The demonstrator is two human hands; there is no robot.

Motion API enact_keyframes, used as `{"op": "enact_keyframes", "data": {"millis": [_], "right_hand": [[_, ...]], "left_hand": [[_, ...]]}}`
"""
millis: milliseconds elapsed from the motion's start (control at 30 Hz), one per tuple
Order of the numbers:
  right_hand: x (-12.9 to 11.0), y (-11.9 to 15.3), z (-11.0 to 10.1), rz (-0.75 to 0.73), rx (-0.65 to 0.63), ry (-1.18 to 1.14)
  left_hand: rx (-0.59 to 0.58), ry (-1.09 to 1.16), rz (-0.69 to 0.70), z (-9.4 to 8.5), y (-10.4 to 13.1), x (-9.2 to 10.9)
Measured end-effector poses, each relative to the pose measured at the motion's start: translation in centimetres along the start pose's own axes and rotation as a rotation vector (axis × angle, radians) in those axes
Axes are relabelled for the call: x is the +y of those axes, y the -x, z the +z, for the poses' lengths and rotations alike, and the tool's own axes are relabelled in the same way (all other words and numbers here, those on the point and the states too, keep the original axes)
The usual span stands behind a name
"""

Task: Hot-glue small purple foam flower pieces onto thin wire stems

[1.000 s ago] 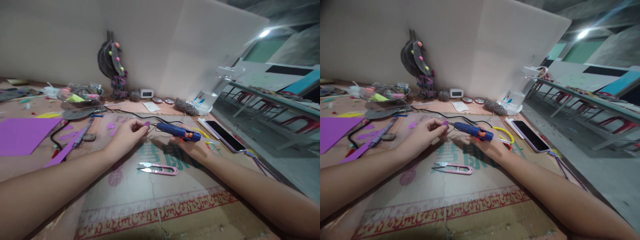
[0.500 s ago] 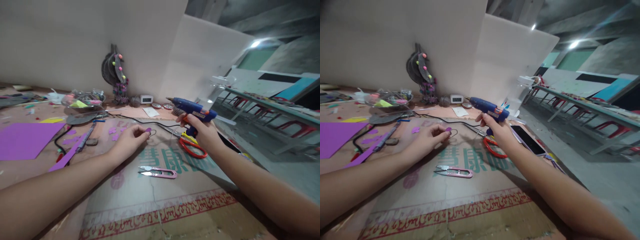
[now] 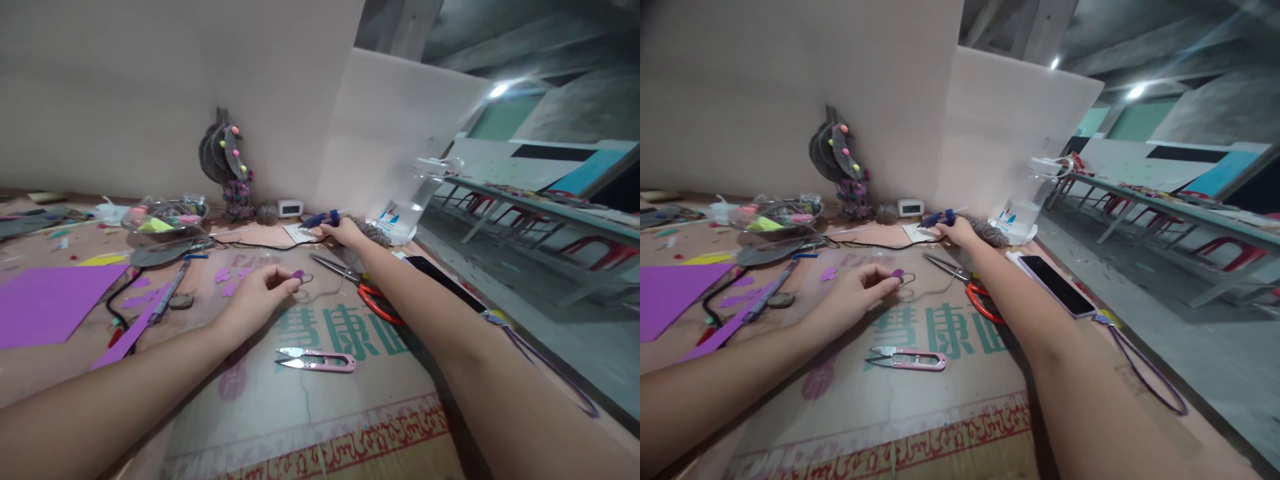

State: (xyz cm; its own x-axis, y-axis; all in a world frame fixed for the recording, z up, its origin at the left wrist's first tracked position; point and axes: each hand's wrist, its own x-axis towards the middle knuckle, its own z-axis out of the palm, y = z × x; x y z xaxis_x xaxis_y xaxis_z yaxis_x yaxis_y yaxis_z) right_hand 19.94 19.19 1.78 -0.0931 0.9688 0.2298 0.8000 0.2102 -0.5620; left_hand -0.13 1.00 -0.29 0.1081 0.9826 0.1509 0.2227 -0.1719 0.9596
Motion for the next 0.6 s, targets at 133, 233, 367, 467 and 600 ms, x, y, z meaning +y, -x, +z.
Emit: {"op": "enact_keyframes", "data": {"millis": [133, 233, 367, 467, 600], "right_hand": [[0.5, 0.1, -0.4, -0.005, -0.051, 0.079], [0.4, 1.5, -1.8, -0.039, -0.040, 0.147], [-0.7, 5.9, -3.6, -0.152, 0.062, 0.171], [-2.3, 10.3, -4.2, -0.248, 0.029, -0.068], [-4.3, 14.8, -3.8, -0.200, -0.332, -0.308]], "left_hand": [[-0.013, 0.032, -0.020, 0.0, 0.0, 0.1], [-0.021, 0.062, -0.018, 0.1, 0.0, 0.0], [-0.017, 0.081, 0.000, 0.1, 0.0, 0.1], [-0.003, 0.080, 0.014, 0.2, 0.1, 0.4], [-0.004, 0.040, 0.014, 0.1, 0.2, 0.7]]}}
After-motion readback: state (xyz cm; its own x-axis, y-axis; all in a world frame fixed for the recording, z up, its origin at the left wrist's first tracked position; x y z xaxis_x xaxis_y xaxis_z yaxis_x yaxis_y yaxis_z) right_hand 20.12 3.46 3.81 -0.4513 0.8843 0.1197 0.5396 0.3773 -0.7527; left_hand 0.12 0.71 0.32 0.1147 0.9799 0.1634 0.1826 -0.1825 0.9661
